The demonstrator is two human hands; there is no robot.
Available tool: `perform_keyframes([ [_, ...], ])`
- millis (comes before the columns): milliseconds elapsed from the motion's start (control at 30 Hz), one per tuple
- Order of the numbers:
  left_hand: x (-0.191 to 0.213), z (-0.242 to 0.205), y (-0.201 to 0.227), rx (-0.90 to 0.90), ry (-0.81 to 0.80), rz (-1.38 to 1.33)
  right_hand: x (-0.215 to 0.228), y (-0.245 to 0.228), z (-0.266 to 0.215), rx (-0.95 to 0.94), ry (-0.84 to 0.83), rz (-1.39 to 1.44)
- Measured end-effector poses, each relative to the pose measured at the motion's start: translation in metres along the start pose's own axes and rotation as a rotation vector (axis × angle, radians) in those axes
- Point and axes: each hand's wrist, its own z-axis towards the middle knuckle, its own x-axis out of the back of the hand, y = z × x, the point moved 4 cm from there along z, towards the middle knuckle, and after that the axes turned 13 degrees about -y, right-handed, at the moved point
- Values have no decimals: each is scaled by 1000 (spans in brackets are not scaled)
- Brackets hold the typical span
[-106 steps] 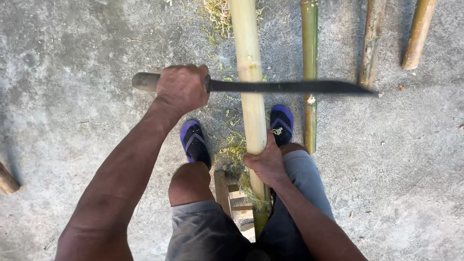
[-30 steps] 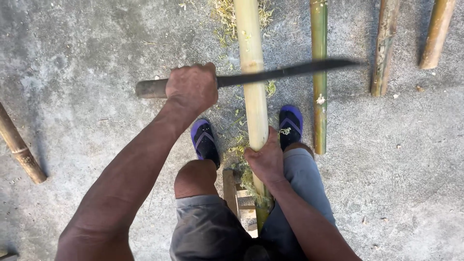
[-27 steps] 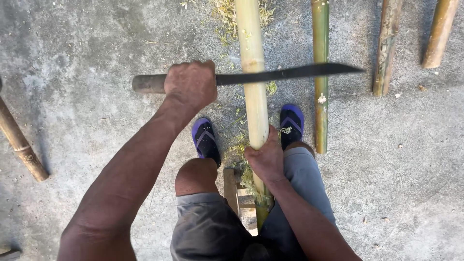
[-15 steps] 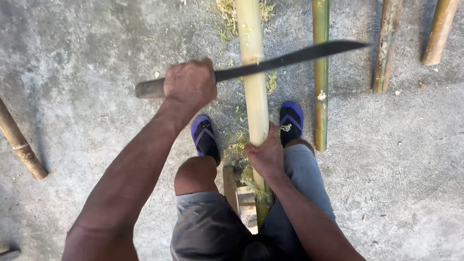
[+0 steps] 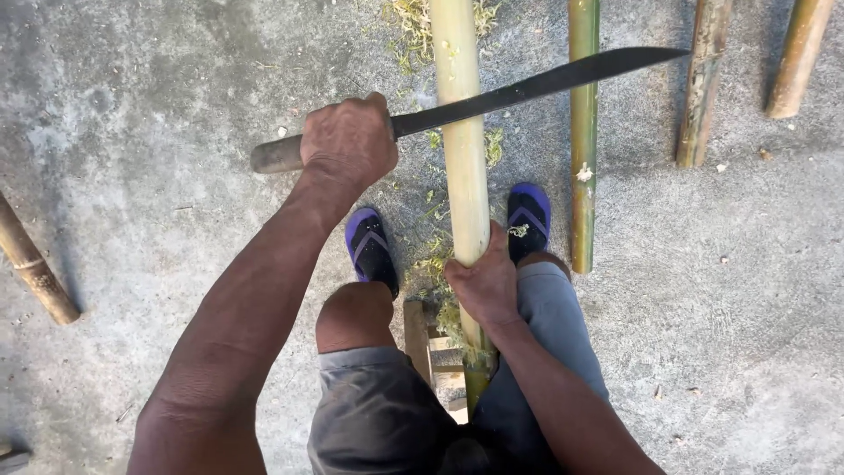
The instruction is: Using a machete to shave and smooth a bamboo pole while sitting.
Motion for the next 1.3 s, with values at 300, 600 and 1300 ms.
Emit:
perform_keyframes([
  [300, 2, 6, 0, -25, 83, -39, -1, -1, -1, 24, 25, 25],
  [600, -18, 10, 0, -100, 185, -62, 3, -2, -2, -2, -43, 5],
  [1300, -17, 55, -38, 129, 313, -490, 3, -5, 0, -76, -61, 5],
])
